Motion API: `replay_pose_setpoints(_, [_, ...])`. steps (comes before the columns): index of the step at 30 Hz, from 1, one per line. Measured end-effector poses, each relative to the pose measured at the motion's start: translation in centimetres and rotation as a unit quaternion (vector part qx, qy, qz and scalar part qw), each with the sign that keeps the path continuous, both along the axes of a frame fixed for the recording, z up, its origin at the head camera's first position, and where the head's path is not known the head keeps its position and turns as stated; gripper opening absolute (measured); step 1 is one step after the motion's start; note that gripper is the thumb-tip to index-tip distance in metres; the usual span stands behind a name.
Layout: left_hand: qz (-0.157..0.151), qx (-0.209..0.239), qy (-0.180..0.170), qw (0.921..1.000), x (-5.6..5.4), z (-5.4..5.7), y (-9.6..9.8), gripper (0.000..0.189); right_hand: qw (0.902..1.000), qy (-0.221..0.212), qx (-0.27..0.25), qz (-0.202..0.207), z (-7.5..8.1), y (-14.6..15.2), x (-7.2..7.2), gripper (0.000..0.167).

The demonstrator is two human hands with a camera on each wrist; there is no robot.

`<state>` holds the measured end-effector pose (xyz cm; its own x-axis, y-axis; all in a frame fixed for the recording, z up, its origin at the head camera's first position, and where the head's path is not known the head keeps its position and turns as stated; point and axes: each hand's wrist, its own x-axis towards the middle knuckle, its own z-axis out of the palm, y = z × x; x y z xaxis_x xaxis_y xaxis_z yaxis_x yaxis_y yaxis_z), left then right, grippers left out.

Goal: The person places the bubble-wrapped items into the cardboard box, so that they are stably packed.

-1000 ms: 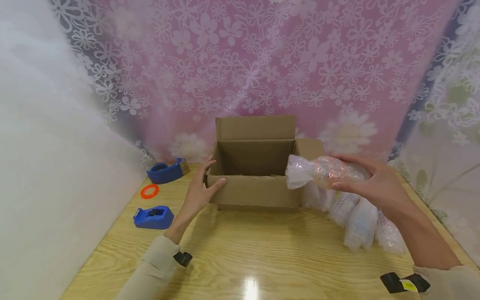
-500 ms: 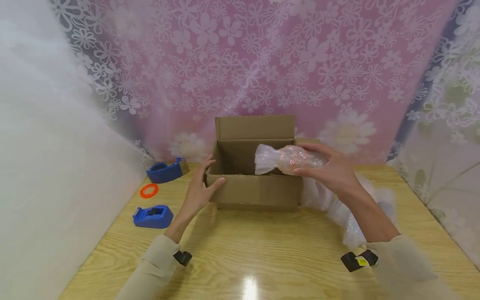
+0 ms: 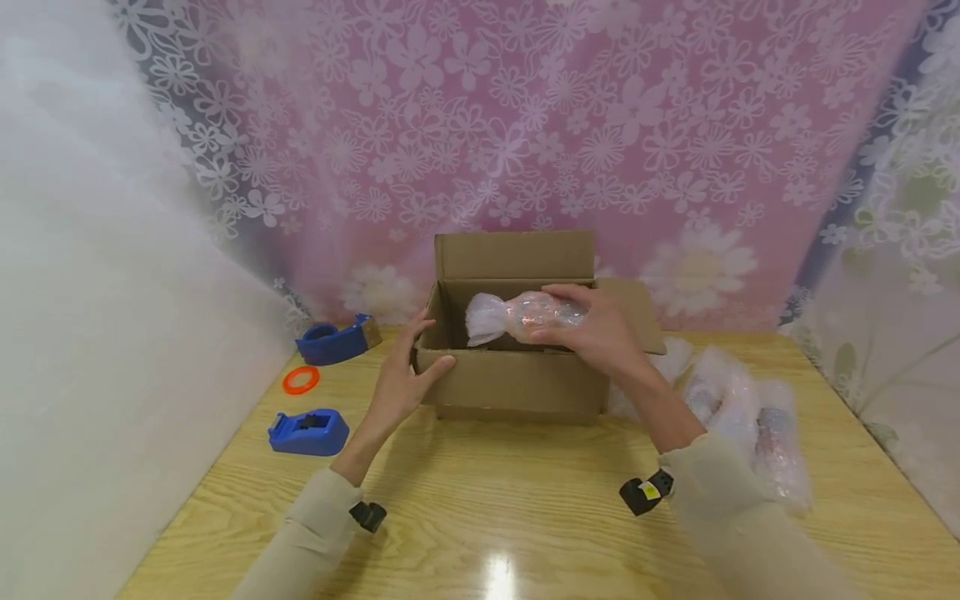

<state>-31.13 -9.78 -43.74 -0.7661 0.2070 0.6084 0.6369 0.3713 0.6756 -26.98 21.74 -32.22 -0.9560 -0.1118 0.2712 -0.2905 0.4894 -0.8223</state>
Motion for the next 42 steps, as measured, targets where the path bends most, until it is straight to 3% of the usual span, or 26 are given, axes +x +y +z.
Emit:
replay_pose_setpoints(3, [0.006,-0.006,-0.02,0.9998,1.0,1.2,0.2,0.072,0.9997,-0.02,0.013,-0.003,0.0,-0.9,-0.2,0.08])
replay_pose_setpoints(8, [0.027,-0.028,-0.054,0.9978,1.3,1.9,0.3,0.069,0.9987,-0.042,0.028,-0.009,-0.4,-2.2,-0.5,0.082])
replay_pose_setpoints(14, [0.017,-0.009,-0.04,0.999,1.4,1.6,0.2,0.069,0.9969,-0.056,0.051,-0.02,-1.1,-2.9,-1.1,0.079])
replay_pose_setpoints(16, [0.003,-0.001,-0.016,0.9999,-0.5,-0.4,0.2,0.072,0.9966,-0.054,0.058,-0.023,-1.2,-3.0,-1.2,0.077])
replay_pose_setpoints(18, [-0.005,0.003,-0.005,1.0,-0.5,-0.6,0.1,0.073,0.9963,-0.056,0.061,-0.022,-1.3,-3.0,-1.3,0.076])
replay_pose_setpoints(21, [-0.012,0.006,-0.005,0.9999,-0.4,-0.6,0.1,0.072,0.9958,-0.059,0.069,-0.012,-1.3,-3.0,-1.3,0.075])
replay_pose_setpoints(23, [-0.006,0.007,-0.016,0.9998,1.4,1.3,0.1,0.068,0.9952,-0.06,0.077,-0.004,-1.3,-3.0,-1.4,0.074])
replay_pose_setpoints(24, [-0.006,0.008,-0.016,0.9998,1.5,1.3,0.1,0.068,0.9949,-0.06,0.082,-0.001,-1.3,-3.1,-1.3,0.073])
replay_pose_setpoints(26, [-0.013,0.011,-0.01,0.9998,-0.3,-0.6,0.0,0.071,0.9939,-0.065,0.089,0.002,-1.2,-3.1,-1.3,0.072])
replay_pose_setpoints(28, [-0.012,0.012,-0.01,0.9998,-0.3,-0.7,0.0,0.072,0.9928,-0.072,0.096,0.005,-1.0,-3.2,-1.3,0.073])
replay_pose_setpoints(31, [-0.008,0.005,-0.027,0.9996,-0.2,-0.6,-0.1,0.073,0.9912,-0.085,0.1,0.013,-0.8,-3.2,-1.3,0.074])
replay_pose_setpoints(33, [0.004,-0.005,-0.049,0.9988,1.6,1.4,0.1,0.071,0.9902,-0.093,0.102,0.021,-0.7,-3.1,-1.4,0.073])
replay_pose_setpoints(35, [0.008,-0.013,-0.059,0.9981,1.7,1.7,0.1,0.071,0.9891,-0.096,0.107,0.032,-0.6,-3.1,-1.4,0.073])
replay_pose_setpoints(41, [0.006,-0.01,-0.037,0.9992,1.6,1.6,0.2,0.071,0.9846,-0.089,0.118,0.093,-0.8,-2.7,-1.8,0.061])
replay_pose_setpoints(42, [0.001,-0.006,-0.027,0.9996,0.7,0.5,0.1,0.071,0.984,-0.089,0.118,0.099,-0.9,-2.7,-1.8,0.06])
